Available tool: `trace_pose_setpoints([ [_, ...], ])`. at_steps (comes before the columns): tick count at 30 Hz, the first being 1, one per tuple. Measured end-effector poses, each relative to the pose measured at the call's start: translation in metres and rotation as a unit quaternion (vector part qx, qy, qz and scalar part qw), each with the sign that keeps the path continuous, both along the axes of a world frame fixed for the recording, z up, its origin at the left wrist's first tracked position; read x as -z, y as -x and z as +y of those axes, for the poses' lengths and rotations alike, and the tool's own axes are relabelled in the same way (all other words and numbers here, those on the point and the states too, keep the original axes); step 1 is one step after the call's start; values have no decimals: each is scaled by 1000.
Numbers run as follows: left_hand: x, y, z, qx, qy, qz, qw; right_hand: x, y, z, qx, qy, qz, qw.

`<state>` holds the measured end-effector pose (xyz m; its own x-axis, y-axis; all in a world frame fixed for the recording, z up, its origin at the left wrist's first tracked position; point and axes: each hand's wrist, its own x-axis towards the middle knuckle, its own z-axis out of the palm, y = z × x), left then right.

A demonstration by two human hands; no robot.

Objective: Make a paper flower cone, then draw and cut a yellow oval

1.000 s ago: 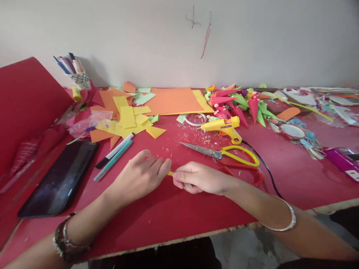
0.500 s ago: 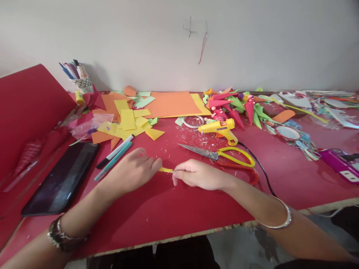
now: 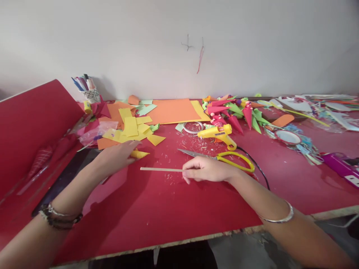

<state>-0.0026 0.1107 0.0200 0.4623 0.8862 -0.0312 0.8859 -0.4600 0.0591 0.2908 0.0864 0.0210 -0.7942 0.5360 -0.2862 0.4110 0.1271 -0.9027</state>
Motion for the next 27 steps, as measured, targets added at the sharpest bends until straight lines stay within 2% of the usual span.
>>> trace_pose_setpoints([
  [4, -14, -2, 9, -51, 120, -7, 991, 2, 4, -2, -46, 40, 37, 997],
  [6, -20, -6, 17, -42, 124, -12, 991, 4, 6, -3, -64, 42, 46, 996],
  [8, -21, -12, 26, -19, 96, -29, 995, 5, 7, -3, -71, 51, 57, 995],
  [12, -9, -25, 50, -5, 34, -74, 997, 6, 9, -3, -63, 55, 55, 995],
  [18, 14, -34, 71, 5, 53, -106, 993, 6, 8, -4, -60, 47, 55, 996],
  [21, 16, -38, 72, -3, 56, -129, 990, 7, 8, -3, -66, 44, 60, 995],
  [27, 6, -56, 72, -54, 83, -175, 980, 5, 8, -3, -64, 45, 61, 995],
])
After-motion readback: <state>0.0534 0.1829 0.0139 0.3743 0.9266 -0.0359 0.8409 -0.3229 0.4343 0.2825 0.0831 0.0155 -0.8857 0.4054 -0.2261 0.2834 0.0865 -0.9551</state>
